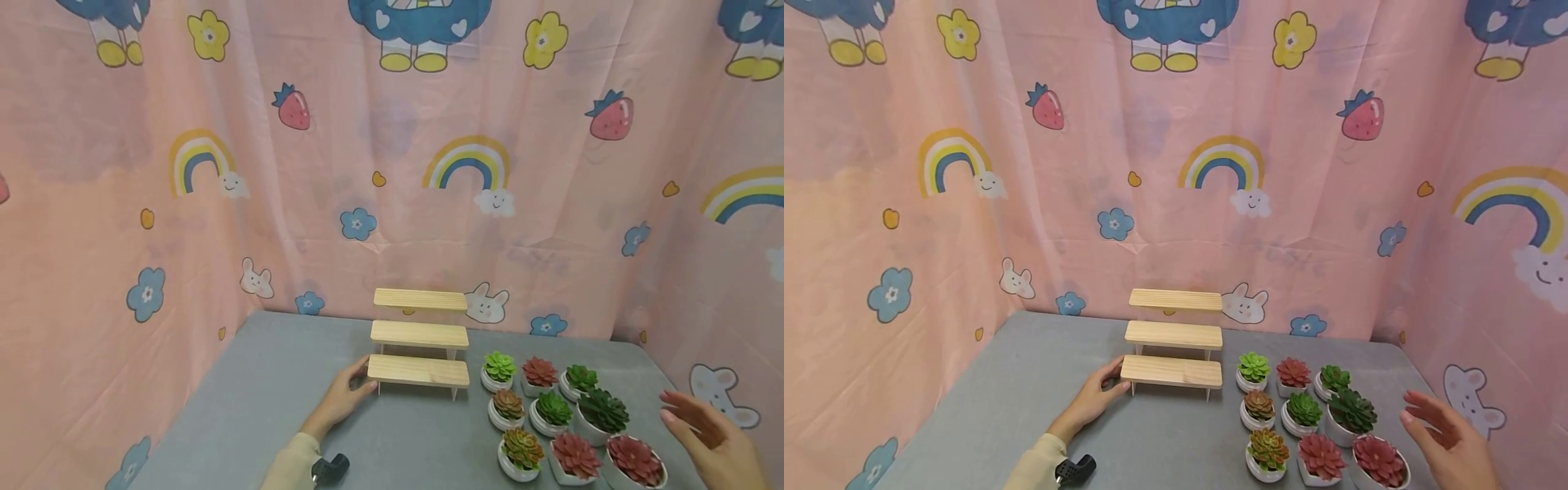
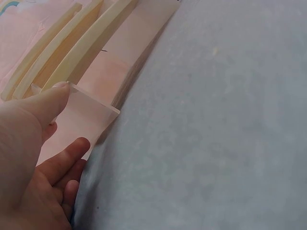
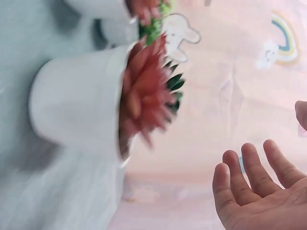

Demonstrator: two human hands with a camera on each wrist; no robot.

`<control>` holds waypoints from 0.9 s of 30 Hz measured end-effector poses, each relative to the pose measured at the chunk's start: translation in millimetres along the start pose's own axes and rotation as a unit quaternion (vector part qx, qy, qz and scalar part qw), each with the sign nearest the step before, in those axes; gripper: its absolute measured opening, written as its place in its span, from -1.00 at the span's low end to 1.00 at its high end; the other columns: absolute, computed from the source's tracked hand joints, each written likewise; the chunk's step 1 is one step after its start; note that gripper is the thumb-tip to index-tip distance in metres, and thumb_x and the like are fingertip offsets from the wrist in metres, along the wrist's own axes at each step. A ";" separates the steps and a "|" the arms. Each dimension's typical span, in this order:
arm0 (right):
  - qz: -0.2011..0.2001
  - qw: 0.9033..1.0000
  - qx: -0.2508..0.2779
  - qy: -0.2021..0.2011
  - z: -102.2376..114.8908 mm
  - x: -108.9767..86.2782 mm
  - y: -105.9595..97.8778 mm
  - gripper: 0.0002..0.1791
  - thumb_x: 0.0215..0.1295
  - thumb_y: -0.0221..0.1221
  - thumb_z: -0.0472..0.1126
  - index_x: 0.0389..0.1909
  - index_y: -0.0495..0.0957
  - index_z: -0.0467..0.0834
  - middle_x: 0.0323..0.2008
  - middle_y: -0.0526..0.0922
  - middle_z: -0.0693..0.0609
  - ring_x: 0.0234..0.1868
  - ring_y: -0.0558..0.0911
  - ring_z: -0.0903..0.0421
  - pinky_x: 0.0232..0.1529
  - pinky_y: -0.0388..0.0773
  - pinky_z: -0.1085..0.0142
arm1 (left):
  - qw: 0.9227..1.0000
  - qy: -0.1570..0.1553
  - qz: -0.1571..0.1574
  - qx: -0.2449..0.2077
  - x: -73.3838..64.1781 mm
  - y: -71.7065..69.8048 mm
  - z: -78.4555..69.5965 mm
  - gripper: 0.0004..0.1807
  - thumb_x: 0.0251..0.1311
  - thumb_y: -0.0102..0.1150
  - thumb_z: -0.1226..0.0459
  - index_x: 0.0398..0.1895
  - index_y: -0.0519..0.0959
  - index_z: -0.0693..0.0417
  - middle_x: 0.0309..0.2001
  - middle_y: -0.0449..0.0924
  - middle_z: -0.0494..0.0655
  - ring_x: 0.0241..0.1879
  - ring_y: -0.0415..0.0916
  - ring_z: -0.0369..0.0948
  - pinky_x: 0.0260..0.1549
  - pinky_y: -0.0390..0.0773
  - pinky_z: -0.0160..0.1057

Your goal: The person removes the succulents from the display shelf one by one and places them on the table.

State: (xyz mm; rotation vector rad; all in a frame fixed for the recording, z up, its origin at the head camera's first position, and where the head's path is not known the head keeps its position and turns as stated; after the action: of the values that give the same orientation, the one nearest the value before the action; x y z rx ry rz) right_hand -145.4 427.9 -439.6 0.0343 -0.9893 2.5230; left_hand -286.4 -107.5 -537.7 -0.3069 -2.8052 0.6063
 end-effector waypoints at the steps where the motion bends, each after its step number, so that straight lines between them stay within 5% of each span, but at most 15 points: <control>1: -0.002 1.000 -0.003 -0.005 4.2 0.1 0.4 -0.31 0.53 0.05 0.07 0.38 0.26 -0.40 -0.25 0.24 0.72 -0.31 0.19 0.81 -0.24 0.61 0.40 | 1.000 0.001 -0.001 0.001 -0.1 0.2 0.0 -0.27 0.39 0.20 0.07 0.51 0.26 0.18 0.26 0.55 0.23 0.36 0.40 0.21 0.36 0.30 0.33; 3: -0.003 1.000 -0.001 -0.026 11.0 -0.5 2.0 -0.33 0.53 0.06 0.06 0.38 0.28 -0.39 -0.25 0.20 0.78 -0.28 0.21 0.81 -0.44 0.39 0.63 | 1.000 0.000 -0.002 0.001 -0.1 0.4 -0.1 -0.27 0.39 0.20 0.07 0.51 0.27 0.18 0.26 0.56 0.22 0.35 0.41 0.21 0.36 0.30 0.32; 10: -0.013 0.990 0.034 -0.139 32.5 -4.9 12.3 -0.50 0.50 0.15 -0.14 0.34 0.38 -0.26 -0.12 0.33 0.79 -0.15 0.36 0.81 -0.32 0.32 0.77 | 1.000 0.001 -0.004 0.004 1.0 0.4 -1.0 -0.26 0.38 0.21 0.05 0.52 0.26 0.17 0.26 0.55 0.22 0.36 0.40 0.21 0.36 0.30 0.32; 15: 0.003 0.985 0.066 -0.160 47.2 -6.0 20.6 -0.53 0.49 0.15 -0.21 0.38 0.40 -0.10 -0.06 0.41 0.75 -0.07 0.42 0.76 -0.26 0.35 0.75 | 1.000 0.006 -0.003 0.005 1.9 0.2 -0.8 -0.26 0.38 0.20 0.05 0.51 0.27 0.17 0.25 0.56 0.22 0.35 0.41 0.22 0.35 0.30 0.33; 27: -0.001 0.972 0.101 -0.214 86.2 -5.2 43.4 -0.54 0.49 0.14 -0.27 0.35 0.42 -0.22 0.03 0.46 0.65 0.02 0.48 0.67 -0.11 0.39 0.75 | 1.000 -0.003 -0.001 0.003 0.2 0.2 0.9 -0.26 0.38 0.21 0.05 0.52 0.26 0.17 0.29 0.52 0.24 0.37 0.38 0.23 0.35 0.29 0.35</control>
State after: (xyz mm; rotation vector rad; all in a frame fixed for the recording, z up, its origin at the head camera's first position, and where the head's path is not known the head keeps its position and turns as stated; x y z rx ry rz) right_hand -169.2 341.2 -404.2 0.6626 -0.8709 2.6615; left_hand -286.8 -107.6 -538.6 -0.3012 -2.8095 0.6152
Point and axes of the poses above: each hand's wrist, its own x-axis towards the middle knuckle, its own y-axis out of the palm, z = x × y, the point moved 1 cm from there along x, towards the middle knuckle
